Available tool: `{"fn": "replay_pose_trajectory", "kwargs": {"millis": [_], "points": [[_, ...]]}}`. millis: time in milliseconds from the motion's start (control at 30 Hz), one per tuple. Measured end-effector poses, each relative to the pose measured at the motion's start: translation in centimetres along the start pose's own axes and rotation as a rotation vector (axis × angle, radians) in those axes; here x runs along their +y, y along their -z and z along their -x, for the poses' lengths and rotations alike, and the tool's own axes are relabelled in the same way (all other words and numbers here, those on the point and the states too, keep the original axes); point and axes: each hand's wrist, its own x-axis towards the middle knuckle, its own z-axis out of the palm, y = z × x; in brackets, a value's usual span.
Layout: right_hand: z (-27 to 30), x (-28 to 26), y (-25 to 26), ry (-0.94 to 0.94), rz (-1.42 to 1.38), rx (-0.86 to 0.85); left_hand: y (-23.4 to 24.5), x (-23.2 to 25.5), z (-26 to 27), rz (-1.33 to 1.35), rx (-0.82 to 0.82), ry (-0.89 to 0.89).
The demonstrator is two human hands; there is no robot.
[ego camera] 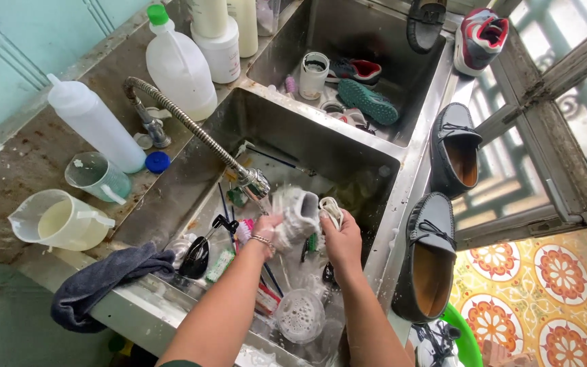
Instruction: The person scrubs a white sneaker with a brush and rinses it under a sink faucet, then washes their hands. They rinse a second white shoe and place it in a green bucket. Finally, they retrieve a pair of white shoes from a green plastic bag and tie the laces.
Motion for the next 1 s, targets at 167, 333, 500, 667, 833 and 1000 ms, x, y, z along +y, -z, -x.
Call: {"fn": "replay_pose_trajectory", "kwargs": {"millis": [167, 333, 500, 667, 833, 1000], "points": [[0.1, -0.3, 0.4, 0.021, 0.035, -0.021, 7.6, -1.5, -10.8, -1.128, 0.524, -0.215], [-0.1, -0.3, 0.5, 0.002, 0.036, -0.026, 1.9, 1.0, -0.2, -1.212, 0.164, -0.403], [-1.8, 1.7, -0.1, 0.013, 0.054, -0.068, 3.3, 0.4, -2.9, -1.294, 0.094, -0.302], [-1.3, 1.9, -0.5, -0.032, -0.265, -0.235, 4.9, 0.5, -4.8, -1.470, 0.217, -0.265], [0.6, -1.1, -0.5, -0.182, -0.689, -0.369, -1.6, 3.2, 10.4, -1.451, 0.242, -0.136], [-1.5, 0.5, 0.5, -0.088, -1.152, -0.662, -0.6, -0.1, 12.4, -0.890, -0.064, -0.229]]}}
